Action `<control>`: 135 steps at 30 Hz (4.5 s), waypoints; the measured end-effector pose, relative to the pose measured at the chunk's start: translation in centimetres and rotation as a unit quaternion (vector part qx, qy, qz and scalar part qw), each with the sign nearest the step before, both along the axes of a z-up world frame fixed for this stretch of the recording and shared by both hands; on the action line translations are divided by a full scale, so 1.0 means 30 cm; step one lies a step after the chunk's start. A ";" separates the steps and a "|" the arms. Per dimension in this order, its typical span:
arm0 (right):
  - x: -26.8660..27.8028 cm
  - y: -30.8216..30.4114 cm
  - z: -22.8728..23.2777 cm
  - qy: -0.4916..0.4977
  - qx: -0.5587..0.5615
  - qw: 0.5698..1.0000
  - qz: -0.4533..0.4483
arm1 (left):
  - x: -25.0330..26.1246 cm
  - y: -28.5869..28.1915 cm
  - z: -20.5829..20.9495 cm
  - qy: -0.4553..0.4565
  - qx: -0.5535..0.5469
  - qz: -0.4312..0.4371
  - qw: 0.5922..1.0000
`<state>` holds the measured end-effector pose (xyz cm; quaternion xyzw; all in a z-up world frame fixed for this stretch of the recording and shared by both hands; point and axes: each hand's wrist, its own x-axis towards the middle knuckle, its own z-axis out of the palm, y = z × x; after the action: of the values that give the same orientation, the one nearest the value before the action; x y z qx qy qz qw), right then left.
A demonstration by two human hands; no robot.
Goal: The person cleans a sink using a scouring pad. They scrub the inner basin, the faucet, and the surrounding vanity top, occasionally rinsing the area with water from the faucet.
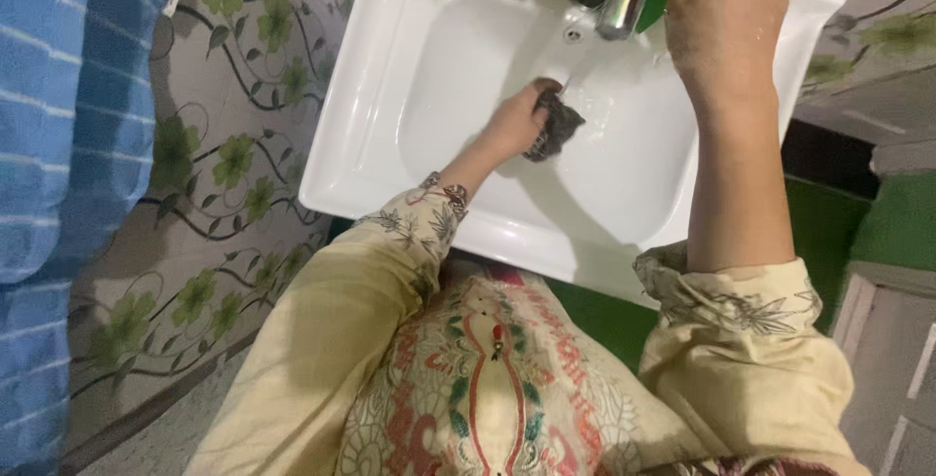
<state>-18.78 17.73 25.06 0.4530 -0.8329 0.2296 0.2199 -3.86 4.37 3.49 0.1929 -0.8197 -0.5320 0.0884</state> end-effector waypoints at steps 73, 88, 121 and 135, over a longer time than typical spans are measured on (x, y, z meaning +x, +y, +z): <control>0.711 0.060 -0.631 -0.437 0.087 0.892 -0.076 | -0.538 -0.813 -0.140 0.159 -0.358 0.286 0.874; 0.722 0.056 -0.632 -0.435 0.160 0.880 -0.103 | -0.094 -1.028 -0.177 0.000 -0.530 0.109 0.841; 0.889 0.393 -0.707 -0.322 -0.019 0.936 -0.144 | 0.909 -0.310 -0.108 -0.074 -0.521 0.066 0.848; 0.760 0.857 -0.628 -0.400 -0.212 0.874 -0.175 | 0.334 0.900 -0.060 0.142 -0.316 -0.047 0.937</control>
<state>4.03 43.43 6.22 0.1120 -0.8465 0.5205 -0.0046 6.17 31.37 1.67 0.0389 -0.9327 -0.2705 0.2355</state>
